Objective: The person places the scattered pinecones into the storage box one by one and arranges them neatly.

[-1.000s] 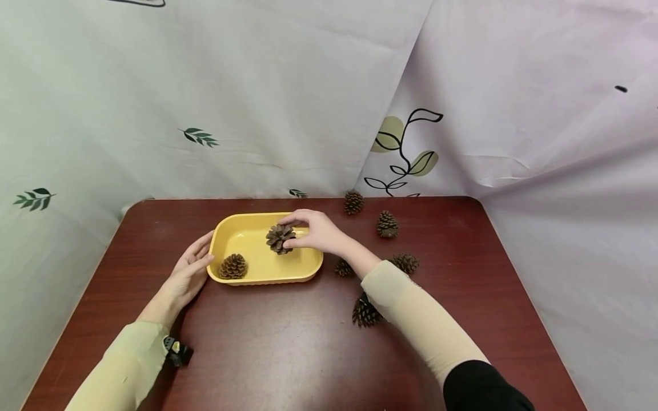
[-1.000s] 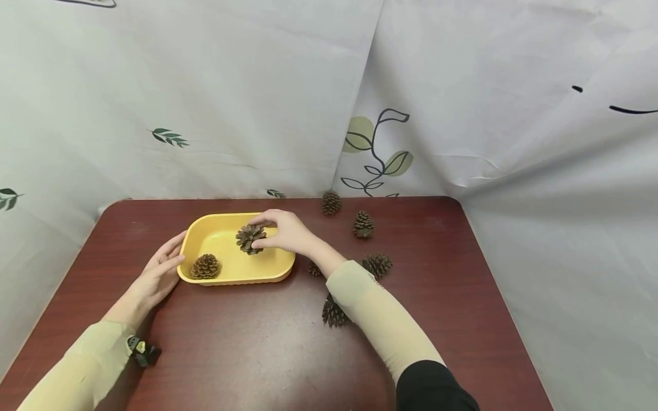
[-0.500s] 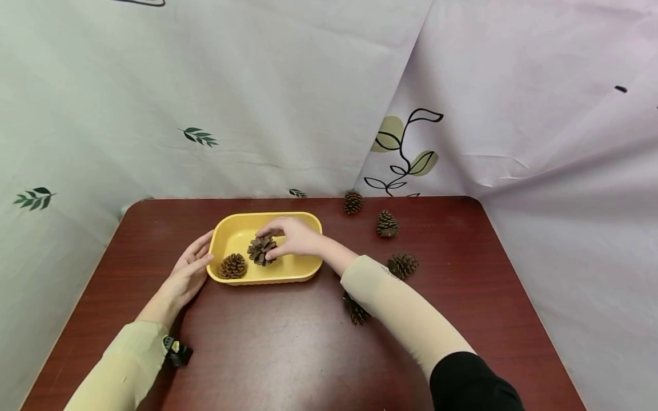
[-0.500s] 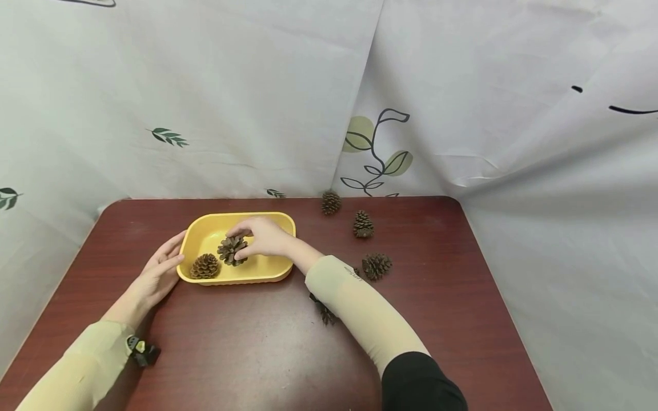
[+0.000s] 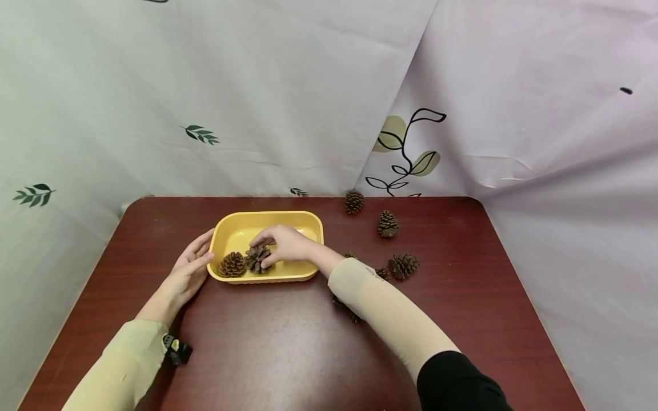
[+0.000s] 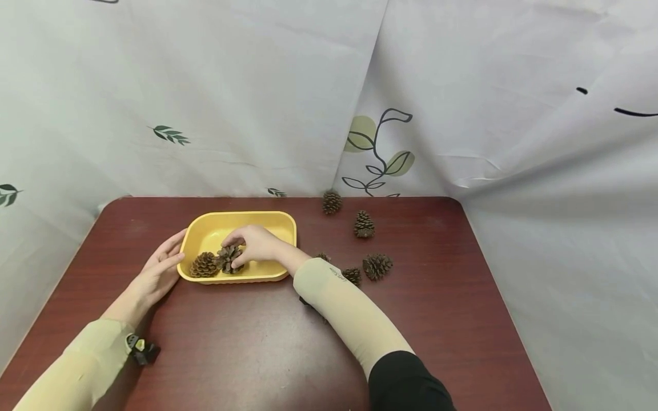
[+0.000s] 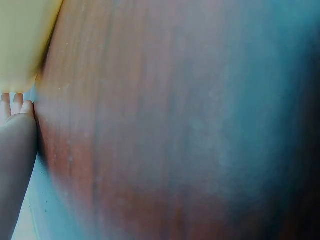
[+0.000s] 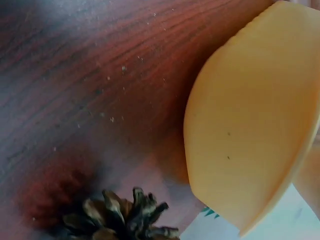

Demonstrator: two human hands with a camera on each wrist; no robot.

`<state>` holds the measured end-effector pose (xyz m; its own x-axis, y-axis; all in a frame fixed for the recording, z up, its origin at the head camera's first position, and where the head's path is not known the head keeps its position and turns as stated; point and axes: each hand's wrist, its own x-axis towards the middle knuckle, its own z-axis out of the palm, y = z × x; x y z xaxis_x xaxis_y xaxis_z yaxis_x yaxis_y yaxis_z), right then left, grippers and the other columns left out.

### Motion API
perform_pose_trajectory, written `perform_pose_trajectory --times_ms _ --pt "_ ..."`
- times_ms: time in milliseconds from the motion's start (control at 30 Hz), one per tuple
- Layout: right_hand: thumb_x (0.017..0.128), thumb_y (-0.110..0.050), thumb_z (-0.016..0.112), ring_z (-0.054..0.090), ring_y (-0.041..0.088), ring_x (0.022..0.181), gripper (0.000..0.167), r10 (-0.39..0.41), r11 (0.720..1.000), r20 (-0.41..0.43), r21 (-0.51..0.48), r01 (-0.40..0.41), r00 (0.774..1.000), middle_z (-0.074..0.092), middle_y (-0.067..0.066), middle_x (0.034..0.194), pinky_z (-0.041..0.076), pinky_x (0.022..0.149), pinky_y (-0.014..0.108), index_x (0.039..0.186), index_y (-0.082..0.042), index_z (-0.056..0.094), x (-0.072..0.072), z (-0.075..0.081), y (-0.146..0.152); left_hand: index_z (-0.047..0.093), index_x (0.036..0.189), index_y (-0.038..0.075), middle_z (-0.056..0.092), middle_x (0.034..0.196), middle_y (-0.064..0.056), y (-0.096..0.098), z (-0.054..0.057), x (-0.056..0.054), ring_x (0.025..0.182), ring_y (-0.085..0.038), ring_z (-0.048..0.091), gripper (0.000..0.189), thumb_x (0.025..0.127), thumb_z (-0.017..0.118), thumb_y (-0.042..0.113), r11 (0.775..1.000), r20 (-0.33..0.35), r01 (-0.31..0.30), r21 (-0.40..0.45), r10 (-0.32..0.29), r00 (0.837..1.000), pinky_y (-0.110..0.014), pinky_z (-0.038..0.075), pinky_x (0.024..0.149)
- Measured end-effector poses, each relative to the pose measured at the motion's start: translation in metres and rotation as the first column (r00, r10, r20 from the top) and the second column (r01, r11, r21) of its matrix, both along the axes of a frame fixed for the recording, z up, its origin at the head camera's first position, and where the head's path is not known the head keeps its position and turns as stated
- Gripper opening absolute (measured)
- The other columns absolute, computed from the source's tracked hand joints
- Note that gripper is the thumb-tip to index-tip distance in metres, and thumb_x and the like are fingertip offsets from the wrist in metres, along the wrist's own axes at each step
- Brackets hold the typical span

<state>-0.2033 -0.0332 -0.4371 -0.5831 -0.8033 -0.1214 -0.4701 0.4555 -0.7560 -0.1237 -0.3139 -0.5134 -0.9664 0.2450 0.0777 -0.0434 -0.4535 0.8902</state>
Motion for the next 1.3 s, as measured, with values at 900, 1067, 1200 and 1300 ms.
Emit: perform_pose_trajectory --times_ms 900,1067,1200,1300 --pt "0.088 -0.01 0.088 0.066 0.025 0.132 0.056 0.002 0.999 -0.017 0.052 -0.001 1.0 0.07 0.01 0.142 0.048 0.114 0.022 0.139 -0.003 0.067 0.003 -0.015 -0.002 0.053 0.152 0.018 0.063 0.148 0.009 0.0 -0.001 -0.001 0.133 -0.004 0.061 0.055 0.108 0.039 -0.012 1.0 -0.002 0.0 0.019 0.0 1.0 -0.019 0.052 0.106" --pt "0.087 -0.01 0.088 0.065 0.024 0.133 0.058 0.009 0.999 -0.026 0.053 -0.008 1.0 0.07 0.01 0.142 0.048 0.113 0.021 0.14 -0.003 0.066 0.006 -0.015 -0.003 0.053 0.152 0.018 0.063 0.148 0.009 0.0 -0.001 -0.001 0.133 -0.004 0.061 0.054 0.108 0.039 -0.011 1.0 0.002 -0.002 0.015 0.001 1.0 -0.019 0.052 0.106" --pt "0.087 -0.013 0.089 0.065 0.023 0.133 0.059 0.016 0.998 -0.053 0.066 -0.013 0.998 0.07 0.008 0.141 0.048 0.113 0.021 0.141 -0.005 0.066 0.007 -0.013 -0.002 0.053 0.151 0.018 0.063 0.148 0.009 0.0 0.0 -0.001 0.133 -0.004 0.061 0.054 0.108 0.039 -0.011 1.0 0.005 -0.001 0.016 0.001 1.0 -0.019 0.052 0.106" --pt "0.088 -0.014 0.089 0.065 0.022 0.133 0.059 0.022 0.997 -0.068 0.069 -0.017 0.997 0.07 0.008 0.142 0.046 0.115 0.022 0.141 -0.005 0.066 0.007 -0.008 -0.002 0.053 0.151 0.018 0.063 0.148 0.009 0.0 0.0 -0.001 0.133 -0.004 0.061 0.055 0.108 0.038 -0.011 1.0 0.009 0.002 0.017 -0.003 1.0 -0.019 0.052 0.106"
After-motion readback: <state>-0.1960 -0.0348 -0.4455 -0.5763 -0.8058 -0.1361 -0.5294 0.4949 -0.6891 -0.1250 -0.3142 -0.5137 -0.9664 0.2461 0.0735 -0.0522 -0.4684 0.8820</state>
